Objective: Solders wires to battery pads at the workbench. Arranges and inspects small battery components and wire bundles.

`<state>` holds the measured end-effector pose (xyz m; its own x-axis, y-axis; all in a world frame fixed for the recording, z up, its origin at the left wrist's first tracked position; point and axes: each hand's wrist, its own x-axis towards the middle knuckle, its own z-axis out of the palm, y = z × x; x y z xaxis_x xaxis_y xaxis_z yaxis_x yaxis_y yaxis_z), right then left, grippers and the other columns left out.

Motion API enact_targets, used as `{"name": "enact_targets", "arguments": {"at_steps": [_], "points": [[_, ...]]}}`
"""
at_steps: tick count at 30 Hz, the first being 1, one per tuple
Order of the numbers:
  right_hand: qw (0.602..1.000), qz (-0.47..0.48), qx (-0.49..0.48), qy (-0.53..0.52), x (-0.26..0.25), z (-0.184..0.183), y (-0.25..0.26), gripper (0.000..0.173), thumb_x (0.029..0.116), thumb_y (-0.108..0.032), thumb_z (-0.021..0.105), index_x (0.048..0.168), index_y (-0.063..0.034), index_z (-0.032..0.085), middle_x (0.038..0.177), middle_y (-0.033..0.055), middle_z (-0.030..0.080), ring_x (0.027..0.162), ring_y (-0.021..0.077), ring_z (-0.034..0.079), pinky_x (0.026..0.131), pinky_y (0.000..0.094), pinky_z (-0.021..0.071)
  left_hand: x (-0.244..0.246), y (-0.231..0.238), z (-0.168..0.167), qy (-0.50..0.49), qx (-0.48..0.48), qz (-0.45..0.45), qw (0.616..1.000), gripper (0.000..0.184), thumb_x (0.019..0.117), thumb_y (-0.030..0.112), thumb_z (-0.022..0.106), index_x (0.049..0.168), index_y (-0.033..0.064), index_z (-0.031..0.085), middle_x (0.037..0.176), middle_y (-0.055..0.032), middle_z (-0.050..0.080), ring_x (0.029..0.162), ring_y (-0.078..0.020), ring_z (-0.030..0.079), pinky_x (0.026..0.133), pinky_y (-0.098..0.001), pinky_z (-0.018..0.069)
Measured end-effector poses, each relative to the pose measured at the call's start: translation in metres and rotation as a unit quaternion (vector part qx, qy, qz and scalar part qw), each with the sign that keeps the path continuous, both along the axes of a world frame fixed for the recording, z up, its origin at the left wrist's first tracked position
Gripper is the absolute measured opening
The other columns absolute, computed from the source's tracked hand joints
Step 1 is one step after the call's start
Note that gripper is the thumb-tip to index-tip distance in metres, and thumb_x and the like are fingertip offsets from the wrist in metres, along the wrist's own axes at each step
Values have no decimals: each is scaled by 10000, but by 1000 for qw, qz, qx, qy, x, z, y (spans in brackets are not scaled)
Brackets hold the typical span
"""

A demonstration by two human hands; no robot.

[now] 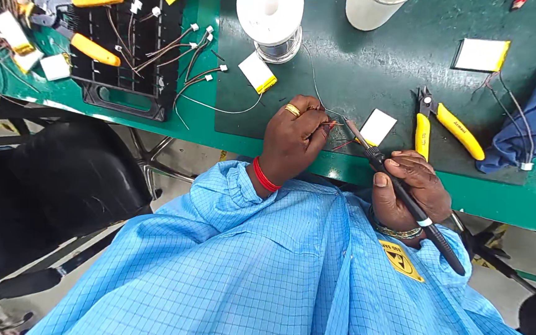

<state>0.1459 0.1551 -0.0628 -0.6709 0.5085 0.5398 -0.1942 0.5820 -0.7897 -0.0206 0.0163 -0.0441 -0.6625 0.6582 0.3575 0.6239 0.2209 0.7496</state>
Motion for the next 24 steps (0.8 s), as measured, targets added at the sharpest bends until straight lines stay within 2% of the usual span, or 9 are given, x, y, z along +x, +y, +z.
{"name": "enact_targets", "arguments": {"at_steps": [13, 20, 24], "points": [[1000, 4, 13, -12, 0, 1, 1, 165, 1010, -244, 600, 1070, -107, 671, 949, -31, 708, 938, 53, 670, 960, 291, 517, 0, 1, 0, 2, 4, 2, 1000, 96, 905, 24, 669, 873, -28, 743, 984, -161, 675, 895, -159, 655, 790, -238, 550], [1000, -19, 4, -2, 0, 0, -1, 168, 1015, -257, 596, 1097, -130, 670, 969, -62, 713, 948, 28, 672, 979, 283, 517, 0, -1, 0, -10, 20, -3, 1000, 91, 900, 21, 677, 873, -40, 740, 994, -164, 669, 902, -147, 650, 801, -219, 545], [1000, -25, -4, 11, 0, -1, -1, 164, 1015, -256, 596, 1104, -141, 672, 981, -76, 715, 959, 20, 672, 976, 278, 519, -2, -6, 3, -51, 56, -21, 997, 109, 932, 24, 664, 920, -67, 722, 1017, -165, 652, 906, -116, 652, 804, -195, 555]]}}
